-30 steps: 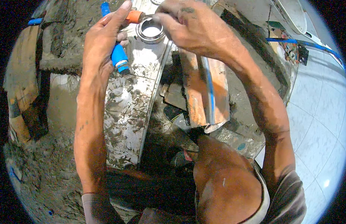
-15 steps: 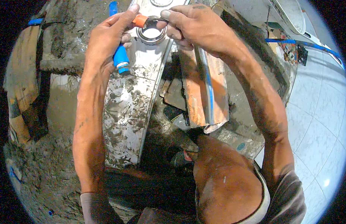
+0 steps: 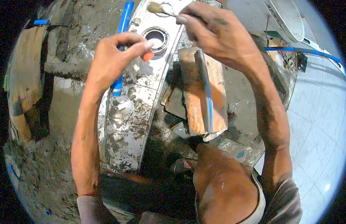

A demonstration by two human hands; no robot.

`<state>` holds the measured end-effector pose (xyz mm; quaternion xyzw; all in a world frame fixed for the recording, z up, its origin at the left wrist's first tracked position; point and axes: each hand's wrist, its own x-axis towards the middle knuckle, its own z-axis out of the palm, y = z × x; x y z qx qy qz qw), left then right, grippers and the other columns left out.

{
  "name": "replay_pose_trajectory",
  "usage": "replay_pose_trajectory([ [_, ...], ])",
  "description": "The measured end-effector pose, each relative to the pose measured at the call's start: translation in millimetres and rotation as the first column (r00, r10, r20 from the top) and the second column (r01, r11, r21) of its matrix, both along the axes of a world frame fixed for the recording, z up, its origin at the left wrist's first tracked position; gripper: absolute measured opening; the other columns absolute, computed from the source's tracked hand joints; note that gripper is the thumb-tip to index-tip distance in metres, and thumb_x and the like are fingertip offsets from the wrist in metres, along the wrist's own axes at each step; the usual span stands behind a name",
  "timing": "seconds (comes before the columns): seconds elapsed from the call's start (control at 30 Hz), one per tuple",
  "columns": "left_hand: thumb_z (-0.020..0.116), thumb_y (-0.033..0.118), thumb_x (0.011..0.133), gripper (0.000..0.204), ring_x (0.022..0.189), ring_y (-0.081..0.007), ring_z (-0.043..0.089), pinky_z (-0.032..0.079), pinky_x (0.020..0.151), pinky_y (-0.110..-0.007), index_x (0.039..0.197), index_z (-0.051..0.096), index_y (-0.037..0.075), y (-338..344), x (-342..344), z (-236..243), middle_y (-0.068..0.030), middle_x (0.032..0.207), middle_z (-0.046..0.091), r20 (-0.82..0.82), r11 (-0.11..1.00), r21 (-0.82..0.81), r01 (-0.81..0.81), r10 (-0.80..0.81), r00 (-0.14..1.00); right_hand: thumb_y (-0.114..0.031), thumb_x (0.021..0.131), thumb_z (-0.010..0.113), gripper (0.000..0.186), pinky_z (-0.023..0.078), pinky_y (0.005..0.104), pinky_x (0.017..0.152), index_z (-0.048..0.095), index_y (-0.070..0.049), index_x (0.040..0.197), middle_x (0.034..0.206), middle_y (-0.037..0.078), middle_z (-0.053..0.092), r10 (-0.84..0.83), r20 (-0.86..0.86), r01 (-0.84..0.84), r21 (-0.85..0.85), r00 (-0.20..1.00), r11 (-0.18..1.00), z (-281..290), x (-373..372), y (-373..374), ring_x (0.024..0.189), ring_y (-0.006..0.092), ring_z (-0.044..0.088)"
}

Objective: The person works on blue and orange pipes by applying sealant from a small can and joining sections together while at a construction site.

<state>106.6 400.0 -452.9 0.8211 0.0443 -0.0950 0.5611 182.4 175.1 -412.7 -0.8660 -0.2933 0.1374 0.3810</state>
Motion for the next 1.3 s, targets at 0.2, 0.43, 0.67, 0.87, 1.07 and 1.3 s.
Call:
replay_pose_trajectory([
  [0.2,0.074,0.016,0.083,0.017,0.073,-0.0075,0.061,0.049,0.071,-0.024,0.083,0.071,-0.001,-8.6,-13.3,3.0,-0.0026,0.074,0.069,-0.044,0.99,0.09,0.11,-0.106,0.993,-0.015,0.095,0.059,0.015,0.046,0.0335,0.058,0.062,-0.003,0.104,0.07,0.013,0.056,0.024,0.319,-0.024,-0.003,0.947,1.0,-15.2,10.0,15.4,0.061,0.0196,0.055],
  [0.43,0.075,0.018,0.081,0.017,0.068,-0.0057,0.056,0.046,0.065,-0.024,0.078,0.071,0.002,-9.6,-18.1,11.6,-0.0003,0.069,0.067,-0.072,0.976,0.129,0.176,-0.168,0.983,-0.02,0.089,0.064,0.013,0.048,0.0462,0.057,0.062,-0.008,0.094,0.073,0.017,0.064,0.124,0.542,-0.123,-0.039,0.831,0.992,-38.2,15.2,9.1,0.065,0.0386,0.062],
  [0.67,0.078,0.026,0.077,0.024,0.071,-0.019,0.065,0.05,0.066,-0.032,0.083,0.071,0.003,0.7,-24.9,9.6,-0.0087,0.074,0.068,-0.037,0.861,0.437,0.26,-0.272,0.962,-0.009,0.087,0.067,0.016,0.05,0.0369,0.061,0.065,-0.005,0.103,0.08,0.014,0.066,0.172,0.529,-0.155,-0.076,0.831,0.985,-27.6,31.5,13.5,0.067,0.0297,0.063],
  [0.87,0.081,0.025,0.073,0.024,0.072,-0.027,0.064,0.05,0.065,-0.037,0.085,0.071,0.007,14.6,-30.6,6.9,-0.0111,0.077,0.065,0.134,0.834,0.495,0.242,-0.349,0.928,-0.008,0.087,0.067,0.016,0.051,0.0364,0.068,0.065,-0.004,0.103,0.089,0.014,0.067,0.272,0.475,-0.278,-0.059,0.837,0.959,-23.0,44.0,11.3,0.075,0.03,0.063],
  [1.07,0.083,0.026,0.072,0.026,0.069,-0.0241,0.062,0.049,0.061,-0.034,0.085,0.071,0.007,15.8,-34.4,2.3,-0.0105,0.077,0.065,0.179,0.896,0.391,0.213,-0.3,0.937,-0.008,0.088,0.065,0.016,0.05,0.0361,0.068,0.064,-0.002,0.103,0.088,0.014,0.067,0.3,0.451,-0.303,-0.068,0.84,0.95,-25.5,39.7,8.6,0.075,0.0287,0.063],
  [1.3,0.082,0.023,0.073,0.024,0.067,-0.0254,0.063,0.05,0.063,-0.035,0.085,0.071,0.006,24.1,-32.0,-1.8,-0.0111,0.078,0.065,0.163,0.868,0.43,0.25,-0.347,0.924,-0.008,0.09,0.064,0.016,0.05,0.036,0.067,0.064,-0.002,0.105,0.088,0.014,0.067,0.293,0.389,-0.298,-0.049,0.873,0.953,-19.4,37.4,-1.6,0.074,0.0284,0.063],
])
